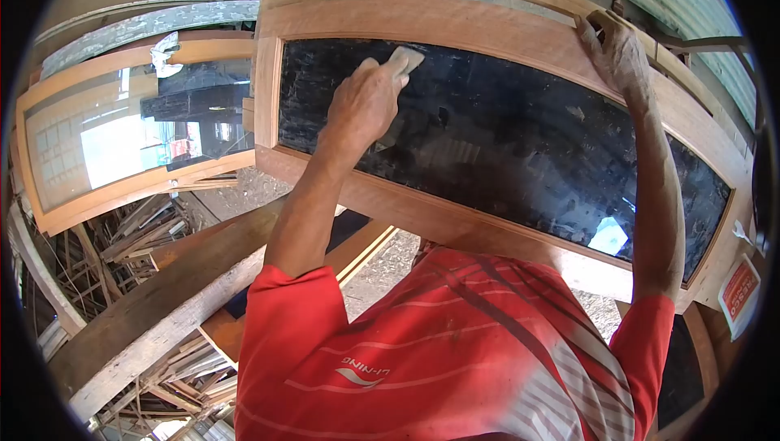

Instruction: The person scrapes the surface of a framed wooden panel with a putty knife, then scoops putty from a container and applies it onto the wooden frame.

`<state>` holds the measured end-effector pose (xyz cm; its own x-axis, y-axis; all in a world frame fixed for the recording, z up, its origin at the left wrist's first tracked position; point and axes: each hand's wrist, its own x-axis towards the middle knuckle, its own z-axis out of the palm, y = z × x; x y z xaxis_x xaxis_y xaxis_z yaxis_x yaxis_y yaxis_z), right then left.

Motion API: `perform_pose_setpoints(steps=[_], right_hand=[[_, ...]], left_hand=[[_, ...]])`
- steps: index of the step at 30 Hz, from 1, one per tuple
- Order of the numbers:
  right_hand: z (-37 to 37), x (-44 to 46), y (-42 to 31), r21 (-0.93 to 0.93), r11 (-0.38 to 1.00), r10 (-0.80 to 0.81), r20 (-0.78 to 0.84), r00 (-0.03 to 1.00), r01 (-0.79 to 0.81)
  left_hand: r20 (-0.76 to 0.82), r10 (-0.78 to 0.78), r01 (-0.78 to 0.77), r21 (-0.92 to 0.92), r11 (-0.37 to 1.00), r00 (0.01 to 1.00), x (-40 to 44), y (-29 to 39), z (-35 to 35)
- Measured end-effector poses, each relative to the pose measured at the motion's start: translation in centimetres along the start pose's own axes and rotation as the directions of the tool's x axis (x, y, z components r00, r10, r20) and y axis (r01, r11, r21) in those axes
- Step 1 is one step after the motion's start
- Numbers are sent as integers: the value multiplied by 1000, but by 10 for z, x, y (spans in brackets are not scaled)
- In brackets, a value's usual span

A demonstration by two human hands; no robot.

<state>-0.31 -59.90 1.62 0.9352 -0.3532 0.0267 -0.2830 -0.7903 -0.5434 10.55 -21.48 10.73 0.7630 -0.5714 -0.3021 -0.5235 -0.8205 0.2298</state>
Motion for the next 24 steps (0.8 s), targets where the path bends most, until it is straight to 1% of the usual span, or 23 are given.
perform_pose_setpoints(steps=[2, 4, 6, 7, 9, 10, 12, 15, 17, 18, 21, 22, 24], right_hand=[[1, 1, 3, -14, 999, -33, -26, 999, 32], [1, 0, 1, -2, 1000, -19, -30, 999, 19], [1, 1, 1, 4, 1000, -14, -21, 1000, 14], [1, 1, 1, 7, 1000, -10, -12, 1000, 10], [1, 1, 2, 2, 1000, -10, -13, 1000, 10], [2, 1, 3, -7, 1000, -19, -22, 1000, 19], [4, 2, 2, -15, 1000, -28, -22, 999, 28], [-1, 3, -1, -32, 999, -34, -8, 999, 34], [-1, 2, 1, -48, 998, -35, -6, 999, 35], [3, 4, 6, -24, 999, -47, -5, 999, 47], [-2, 1, -5, -7, 1000, -21, 11, 1000, 21], [2, 5, 5, -22, 997, -73, 7, 997, 74], [1, 2, 2, -32, 998, -60, -7, 998, 60]], left_hand=[[-34, -5, 4, -32, 999, 999, -5, -3, 7], [-49, -16, 14, -38, 999, 999, -11, -12, 11], [-67, -13, 11, -25, 1000, 998, -7, -28, 6], [-50, -41, 39, -41, 998, 998, -7, -30, -4], [-101, -16, 13, -29, 999, 995, 2, -58, 6], [-99, 12, -15, -21, 1000, 995, 9, -60, 7], [-95, 64, -65, -10, 998, 993, 19, -56, 8], [-16, -13, 12, -19, 1000, 1000, 5, -31, -11], [-61, -25, 25, -8, 1000, 998, 1, -35, -3], [-74, -36, 35, -3, 999, 997, -2, -38, 3], [-136, 21, -23, -7, 1000, 991, 18, -47, 14], [-113, 1, -2, -7, 1000, 994, 14, -43, 11], [-64, -28, 28, -6, 1000, 998, 3, -28, 0]])
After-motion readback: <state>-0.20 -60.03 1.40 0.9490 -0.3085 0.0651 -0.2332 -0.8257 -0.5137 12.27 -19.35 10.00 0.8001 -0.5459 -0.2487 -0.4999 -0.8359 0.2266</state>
